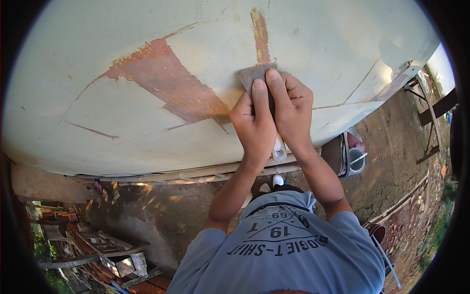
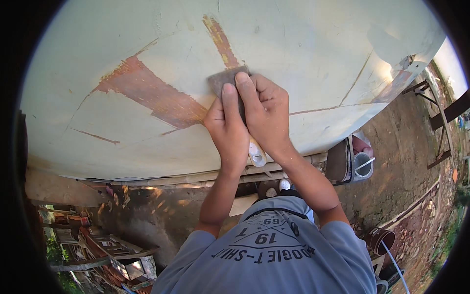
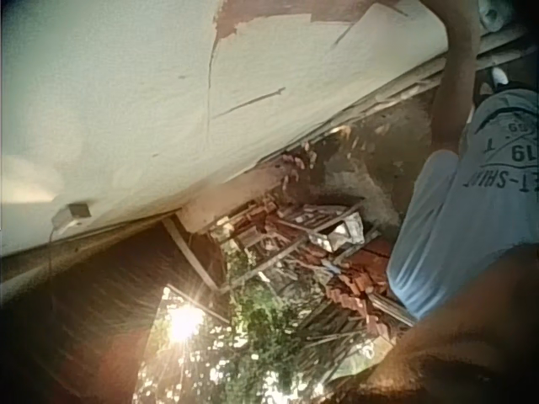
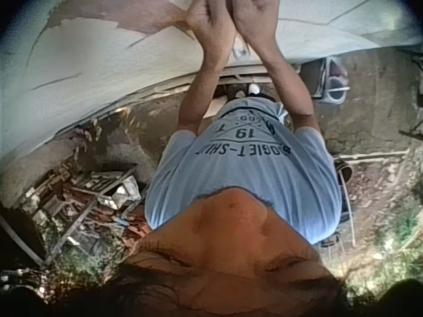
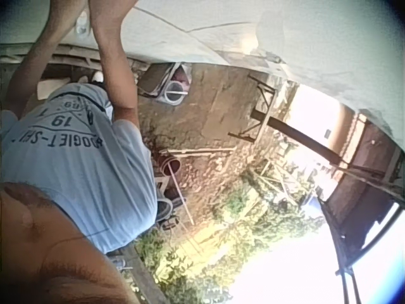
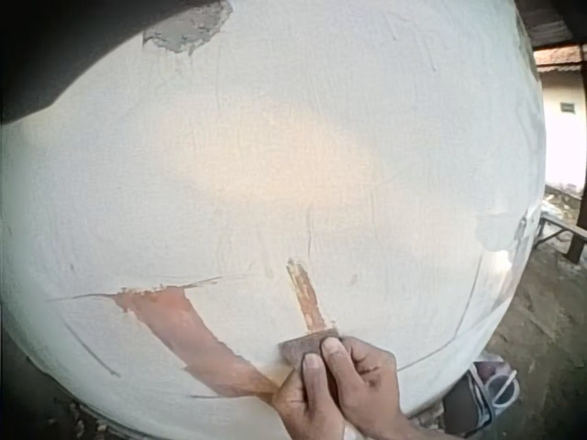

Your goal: The person sands a seam on a curved surface using sandpaper, touches the surface by hand, and scrapes the wall using a scraper.

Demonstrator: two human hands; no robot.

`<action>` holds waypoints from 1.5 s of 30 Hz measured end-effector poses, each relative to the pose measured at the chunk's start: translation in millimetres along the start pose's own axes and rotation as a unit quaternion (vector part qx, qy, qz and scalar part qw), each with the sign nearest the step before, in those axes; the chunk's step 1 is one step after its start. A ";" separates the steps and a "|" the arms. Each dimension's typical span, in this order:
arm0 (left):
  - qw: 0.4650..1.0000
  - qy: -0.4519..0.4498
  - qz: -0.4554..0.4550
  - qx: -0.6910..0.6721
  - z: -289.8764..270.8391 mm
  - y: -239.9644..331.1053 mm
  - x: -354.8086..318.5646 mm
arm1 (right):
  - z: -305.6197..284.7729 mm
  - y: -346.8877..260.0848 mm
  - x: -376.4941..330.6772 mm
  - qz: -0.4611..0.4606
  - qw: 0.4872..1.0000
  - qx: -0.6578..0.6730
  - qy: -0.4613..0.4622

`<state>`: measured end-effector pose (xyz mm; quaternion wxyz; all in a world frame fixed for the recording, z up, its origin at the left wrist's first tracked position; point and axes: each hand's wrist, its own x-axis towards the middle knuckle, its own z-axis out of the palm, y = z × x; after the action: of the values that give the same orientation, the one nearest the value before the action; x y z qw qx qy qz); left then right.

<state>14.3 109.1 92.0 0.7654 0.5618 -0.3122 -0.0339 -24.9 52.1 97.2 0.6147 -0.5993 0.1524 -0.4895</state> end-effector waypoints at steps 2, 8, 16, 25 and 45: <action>1.000 0.019 0.013 0.015 2.2 -20.5 -9.7 | -4.8 12.3 -4.4 -0.009 1.000 -0.012 0.007; 1.000 -0.001 -0.005 0.002 -4.4 4.5 0.2 | 3.9 -16.1 5.2 0.001 1.000 0.017 -0.004; 0.999 0.004 -0.024 -0.032 2.8 2.1 1.3 | -2.2 2.3 -3.3 -0.001 1.000 -0.005 0.019; 1.000 -0.003 0.000 0.002 1.5 0.9 2.7 | 0.6 0.4 0.0 -0.030 0.999 -0.028 0.024; 0.996 -0.038 -0.067 -0.052 -7.1 14.9 10.2 | 7.3 -12.3 8.4 -0.029 1.000 -0.001 0.003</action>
<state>21.7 116.4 108.4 0.7772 0.5391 -0.3006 -0.1223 -20.4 52.2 113.1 0.5992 -0.6026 0.1369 -0.5090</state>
